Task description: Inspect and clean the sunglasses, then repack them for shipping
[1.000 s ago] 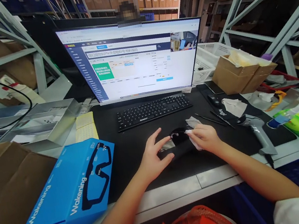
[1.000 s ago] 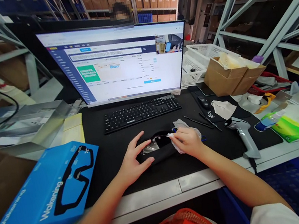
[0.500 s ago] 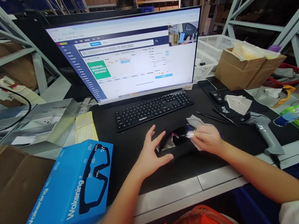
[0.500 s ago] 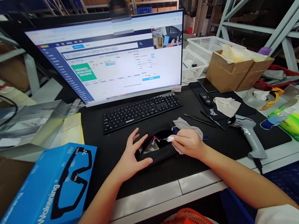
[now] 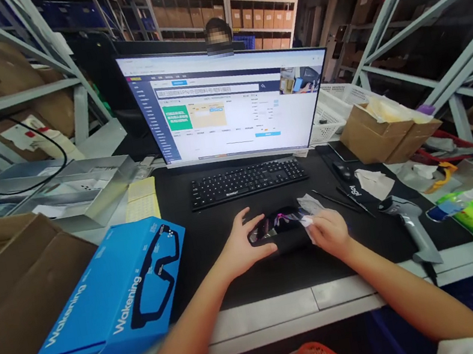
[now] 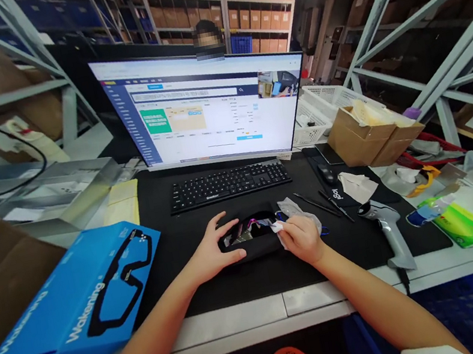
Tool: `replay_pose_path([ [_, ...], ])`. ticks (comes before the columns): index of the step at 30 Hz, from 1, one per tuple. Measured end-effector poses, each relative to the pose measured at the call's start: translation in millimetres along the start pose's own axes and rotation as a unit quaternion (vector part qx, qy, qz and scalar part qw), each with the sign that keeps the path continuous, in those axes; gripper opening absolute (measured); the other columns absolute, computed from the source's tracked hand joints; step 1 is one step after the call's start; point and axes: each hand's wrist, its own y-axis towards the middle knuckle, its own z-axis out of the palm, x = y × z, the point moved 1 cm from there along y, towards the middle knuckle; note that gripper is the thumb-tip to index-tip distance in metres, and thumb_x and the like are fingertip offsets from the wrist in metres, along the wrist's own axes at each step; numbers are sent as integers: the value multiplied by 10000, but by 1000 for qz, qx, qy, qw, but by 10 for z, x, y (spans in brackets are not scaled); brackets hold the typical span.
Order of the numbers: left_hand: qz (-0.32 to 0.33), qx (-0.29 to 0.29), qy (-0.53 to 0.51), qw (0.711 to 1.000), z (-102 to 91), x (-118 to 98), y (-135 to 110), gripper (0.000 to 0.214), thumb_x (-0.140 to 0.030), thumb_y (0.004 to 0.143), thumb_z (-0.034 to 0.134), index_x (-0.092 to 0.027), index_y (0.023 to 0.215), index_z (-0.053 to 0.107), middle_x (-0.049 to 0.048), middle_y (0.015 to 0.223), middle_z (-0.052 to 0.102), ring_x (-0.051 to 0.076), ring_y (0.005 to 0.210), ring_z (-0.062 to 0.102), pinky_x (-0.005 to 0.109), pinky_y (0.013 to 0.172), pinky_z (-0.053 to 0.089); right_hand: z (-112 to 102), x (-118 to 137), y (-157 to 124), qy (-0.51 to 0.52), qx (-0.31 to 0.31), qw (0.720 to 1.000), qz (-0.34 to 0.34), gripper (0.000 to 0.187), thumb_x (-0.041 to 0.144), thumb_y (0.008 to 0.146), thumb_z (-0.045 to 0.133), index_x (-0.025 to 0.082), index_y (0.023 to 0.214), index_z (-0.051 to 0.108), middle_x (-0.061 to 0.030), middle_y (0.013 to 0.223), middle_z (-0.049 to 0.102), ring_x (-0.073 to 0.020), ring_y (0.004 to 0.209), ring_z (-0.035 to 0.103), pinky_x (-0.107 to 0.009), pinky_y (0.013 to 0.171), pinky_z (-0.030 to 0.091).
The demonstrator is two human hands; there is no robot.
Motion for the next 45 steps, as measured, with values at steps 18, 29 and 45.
replay_pose_path([
  [18,90,-83,-45,991,171,-40,-51,433,-264,647,842,-200,983,576,129,1634,147,364,1513,221,542,1197,314,-90,151,237,-72,87,994,13,73,173,923,571,185,888,634,-7,659,590,-148,566,560,-280,546,382],
  [29,150,-54,13,987,133,-11,-143,592,-353,757,786,-295,1299,554,106,1597,254,351,1497,243,562,1167,358,-162,-86,268,-46,8,991,127,225,263,921,565,216,701,551,22,580,528,-125,508,499,-261,526,369],
  [45,287,52,186,938,65,-302,-322,275,-413,881,680,-228,691,755,18,1578,423,353,1452,353,554,1158,362,-222,-804,76,125,-200,844,482,367,490,833,656,222,707,438,75,578,421,-96,501,372,-247,494,334],
])
